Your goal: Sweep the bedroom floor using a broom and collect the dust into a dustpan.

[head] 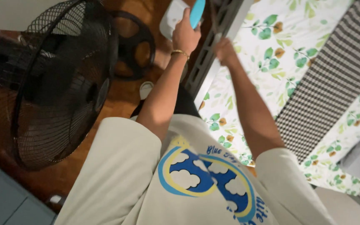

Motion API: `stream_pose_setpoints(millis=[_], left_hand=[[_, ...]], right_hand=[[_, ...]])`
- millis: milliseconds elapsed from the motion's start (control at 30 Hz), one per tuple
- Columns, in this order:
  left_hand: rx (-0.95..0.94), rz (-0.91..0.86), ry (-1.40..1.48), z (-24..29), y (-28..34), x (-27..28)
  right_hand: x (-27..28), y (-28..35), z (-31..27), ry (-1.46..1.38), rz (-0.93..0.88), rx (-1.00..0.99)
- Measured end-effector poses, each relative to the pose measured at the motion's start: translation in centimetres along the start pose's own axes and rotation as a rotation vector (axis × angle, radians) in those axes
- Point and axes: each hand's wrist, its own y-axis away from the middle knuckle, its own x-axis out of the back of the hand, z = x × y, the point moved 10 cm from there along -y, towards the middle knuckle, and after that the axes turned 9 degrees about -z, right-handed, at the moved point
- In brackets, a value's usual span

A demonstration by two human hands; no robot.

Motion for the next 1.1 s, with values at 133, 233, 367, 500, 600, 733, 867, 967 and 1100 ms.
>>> stream_pose_setpoints(millis=[133, 233, 367, 500, 600, 733, 867, 967, 1100], left_hand=[[0.051, -0.016, 0.123, -1.9, 0.1, -2.0], [-0.03, 0.023, -0.001, -1.9, 1.7, -3.6], [-0.055, 0.021, 0.029, -2.1, 5.2, -2.4], [-0.078, -0.06, 0.051, -2.2, 6.6, -2.3], [-0.086, -0.082, -0.002, -3.0, 7.6, -2.0], [-0.02, -0.04, 0.061, -6.5, 5.5, -3.8], [0.023, -0.075, -0.037, -5.1, 8.3, -2.5], [0.048, -0.078, -0.013, -6.3, 9.2, -2.1], [0.025, -0.063, -0.029, -6.6, 11.2, -1.2]], right_hand=[[12.9, -8.4, -10.8, -0.827, -0.196, -0.787], [11.2, -6.8, -15.1, -0.736, -0.191, -0.623], [15.8, -3.1, -22.3, -0.874, -0.19, -0.852], [9.5, -2.1, -15.8, -0.479, 0.065, -0.265], [13.6, -1.2, -14.5, -0.796, 0.267, -0.065], [14.1, 0.8, -12.3, -1.573, 0.322, -0.926], [19.6, -0.5, -14.2, -1.184, 0.193, -0.984], [16.8, -2.9, -9.8, -1.104, 0.211, -0.854], [15.0, -3.5, -9.6, -0.772, 0.059, -0.875]])
